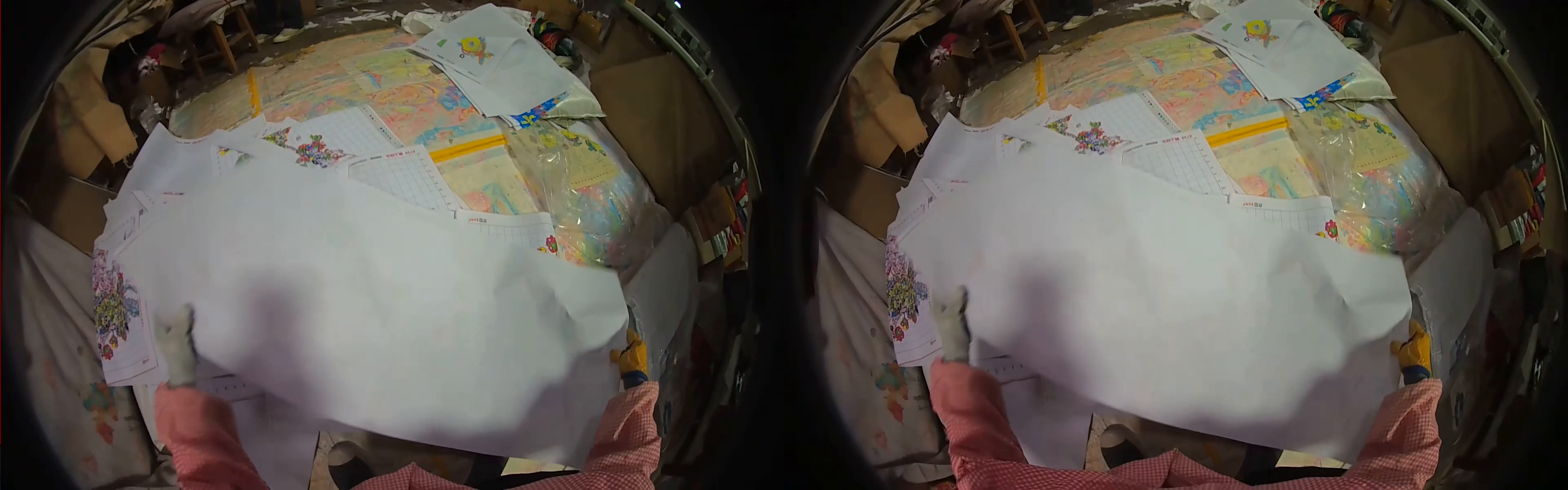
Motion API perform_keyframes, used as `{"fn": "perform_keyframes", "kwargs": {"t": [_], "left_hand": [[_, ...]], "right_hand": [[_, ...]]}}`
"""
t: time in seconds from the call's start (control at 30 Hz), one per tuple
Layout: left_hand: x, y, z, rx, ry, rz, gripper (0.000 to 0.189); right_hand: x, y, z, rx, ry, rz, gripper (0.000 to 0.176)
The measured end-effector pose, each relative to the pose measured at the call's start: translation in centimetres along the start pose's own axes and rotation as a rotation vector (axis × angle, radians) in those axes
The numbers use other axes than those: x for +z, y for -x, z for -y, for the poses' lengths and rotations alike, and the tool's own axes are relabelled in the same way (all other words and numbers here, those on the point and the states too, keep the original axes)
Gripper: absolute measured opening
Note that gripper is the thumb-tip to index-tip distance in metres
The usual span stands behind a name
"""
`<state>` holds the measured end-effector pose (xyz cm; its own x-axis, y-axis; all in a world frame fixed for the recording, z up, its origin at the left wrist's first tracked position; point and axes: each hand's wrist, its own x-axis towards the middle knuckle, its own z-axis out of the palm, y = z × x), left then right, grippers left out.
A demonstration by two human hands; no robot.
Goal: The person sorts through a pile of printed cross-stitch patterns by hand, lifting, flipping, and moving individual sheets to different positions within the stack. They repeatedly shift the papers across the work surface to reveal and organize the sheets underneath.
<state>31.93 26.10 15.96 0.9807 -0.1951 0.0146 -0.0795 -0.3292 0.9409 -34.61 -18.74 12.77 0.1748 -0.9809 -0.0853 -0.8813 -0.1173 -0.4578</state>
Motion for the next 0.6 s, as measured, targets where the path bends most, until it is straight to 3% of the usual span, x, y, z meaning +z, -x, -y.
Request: {"fn": "perform_keyframes", "kwargs": {"t": [0.03,0.1,0.17,0.23,0.3,0.37,0.43,0.5,0.57,0.6], "left_hand": [[-1.7,1.5,-0.7,-0.114,-0.068,-0.080,0.034],[-9.8,4.9,4.1,-0.017,-0.625,0.025,0.032],[-11.9,7.9,9.6,0.161,-0.396,-0.161,0.036],[-14.8,8.4,18.1,-0.220,-0.102,-0.415,0.039],[-11.1,10.2,16.6,-0.193,-0.066,-0.408,0.040],[-10.4,12.4,15.9,-0.185,-0.021,-0.406,0.042],[-12.5,13.7,15.1,0.413,-1.546,0.743,0.040],[-6.4,16.0,5.7,-1.056,-0.536,0.404,0.034],[-2.0,15.8,0.7,-0.920,-0.562,0.805,0.030],[1.2,15.8,-0.1,-0.470,-0.591,0.945,0.030]], "right_hand": [[0.5,-0.8,-2.1,-0.063,-0.040,-0.120,0.048],[2.0,-0.5,-1.0,-0.056,0.047,-0.068,0.048],[3.6,-1.6,0.0,-0.086,0.204,0.082,0.049],[4.8,-2.5,1.3,-0.054,0.237,0.095,0.048],[4.4,-3.6,2.9,-0.033,0.299,0.098,0.047],[3.2,-4.6,4.4,-0.054,-0.030,0.129,0.044],[1.9,-4.7,6.2,-0.038,0.031,0.099,0.044],[1.3,-4.8,7.0,-0.001,0.073,0.073,0.044],[1.1,-4.8,7.2,0.073,0.068,0.158,0.048],[1.6,-5.0,6.7,0.077,0.078,0.159,0.048]]}}
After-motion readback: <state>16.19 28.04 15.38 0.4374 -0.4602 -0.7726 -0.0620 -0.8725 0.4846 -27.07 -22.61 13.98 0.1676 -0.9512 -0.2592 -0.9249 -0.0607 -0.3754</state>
